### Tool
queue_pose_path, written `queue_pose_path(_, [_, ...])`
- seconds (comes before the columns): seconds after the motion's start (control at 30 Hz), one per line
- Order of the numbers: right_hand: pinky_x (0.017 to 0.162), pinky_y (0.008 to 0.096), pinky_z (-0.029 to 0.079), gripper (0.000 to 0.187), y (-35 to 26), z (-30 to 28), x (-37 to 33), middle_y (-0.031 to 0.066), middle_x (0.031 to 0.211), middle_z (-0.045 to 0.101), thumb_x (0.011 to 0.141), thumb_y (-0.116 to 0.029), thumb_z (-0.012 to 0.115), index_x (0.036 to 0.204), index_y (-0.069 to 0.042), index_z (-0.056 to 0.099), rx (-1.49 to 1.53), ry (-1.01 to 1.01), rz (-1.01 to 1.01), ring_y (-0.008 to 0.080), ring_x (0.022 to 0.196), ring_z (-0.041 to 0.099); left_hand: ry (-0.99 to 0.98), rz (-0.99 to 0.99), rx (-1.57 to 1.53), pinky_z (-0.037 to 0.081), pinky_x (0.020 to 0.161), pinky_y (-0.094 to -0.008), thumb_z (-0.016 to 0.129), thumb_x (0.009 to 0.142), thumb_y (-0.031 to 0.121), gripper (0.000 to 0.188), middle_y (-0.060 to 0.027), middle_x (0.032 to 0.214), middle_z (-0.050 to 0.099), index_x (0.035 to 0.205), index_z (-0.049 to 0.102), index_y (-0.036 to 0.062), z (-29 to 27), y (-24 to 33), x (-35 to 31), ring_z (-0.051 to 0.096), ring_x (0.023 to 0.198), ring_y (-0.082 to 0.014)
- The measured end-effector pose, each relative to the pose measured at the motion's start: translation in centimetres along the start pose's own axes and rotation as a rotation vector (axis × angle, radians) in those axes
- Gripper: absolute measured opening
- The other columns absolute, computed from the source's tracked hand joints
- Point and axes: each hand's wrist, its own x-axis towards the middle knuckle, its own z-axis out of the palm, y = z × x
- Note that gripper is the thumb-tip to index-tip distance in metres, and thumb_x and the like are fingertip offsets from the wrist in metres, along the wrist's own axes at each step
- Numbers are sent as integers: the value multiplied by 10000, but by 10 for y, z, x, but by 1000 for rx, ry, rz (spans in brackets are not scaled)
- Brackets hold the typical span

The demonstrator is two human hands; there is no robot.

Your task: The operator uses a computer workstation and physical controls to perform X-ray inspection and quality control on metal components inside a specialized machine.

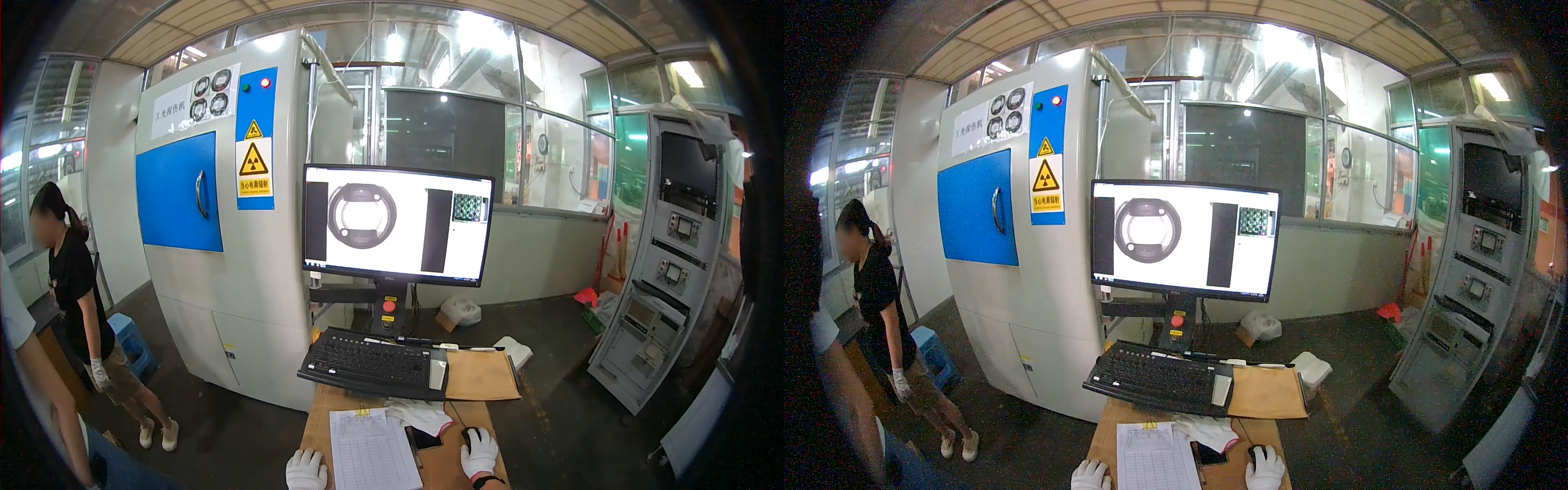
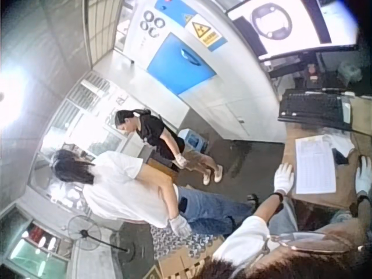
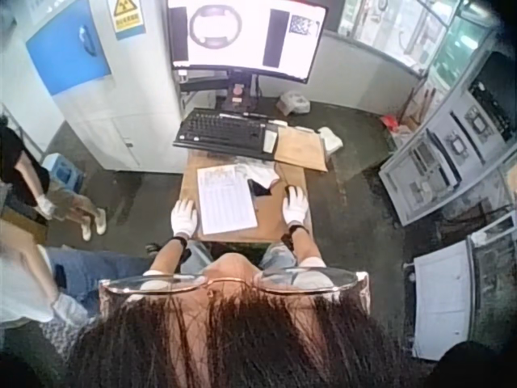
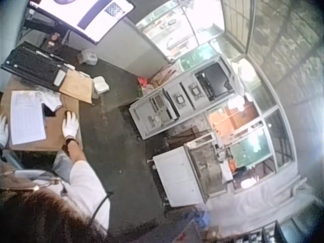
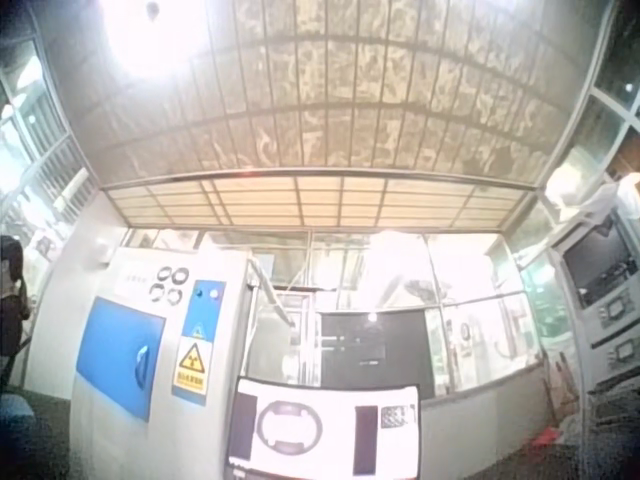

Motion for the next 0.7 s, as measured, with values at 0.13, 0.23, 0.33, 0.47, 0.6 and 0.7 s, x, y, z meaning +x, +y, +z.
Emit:
queue_pose_path(0.13, [1021,548,441,522,1,2,1,169,1401,541,828,-282,720,1327,-189,596,2,33,-20,426,1184,550,-25,-14,6,418,1128,-482,619,933,305,429,-153,1395,640,1309,669,104,0,0,0,547,1325,-373])
queue_pose_path(0.23, [1027,545,437,515,0,0,-1,172,1408,538,830,-280,721,1323,-191,602,-1,35,-26,425,1188,549,-29,-16,7,417,1128,-482,620,931,307,435,-154,1407,632,1312,666,105,-1,1,1,544,1329,-369])
queue_pose_path(0.33, [1014,547,444,503,-1,-1,0,169,1407,541,826,-279,723,1311,-195,616,-13,34,-22,424,1174,556,-26,-12,2,417,1129,-482,621,927,305,437,-157,1409,630,1312,665,101,0,0,1,541,1332,-368])
queue_pose_path(0.47, [987,549,458,494,0,-2,0,161,1403,548,820,-274,728,1297,-198,627,-15,53,-39,421,1148,568,-11,-6,-2,423,1125,-480,625,922,293,434,-163,1392,638,1303,667,91,-4,4,2,548,1322,-374])
queue_pose_path(0.6, [961,548,471,487,-1,-6,1,163,1366,560,811,-265,735,1284,-202,636,-37,59,-44,418,1117,581,5,31,-12,428,1120,-477,630,916,288,430,-163,1377,646,1295,670,88,-1,3,6,557,1307,-381])
queue_pose_path(0.7, [961,544,475,481,-1,-6,1,167,1341,563,812,-264,735,1278,-198,636,-16,66,-59,418,1108,584,-28,8,-63,425,1131,-482,636,905,264,414,-166,1369,647,1274,677,80,-7,3,7,560,1296,-392])
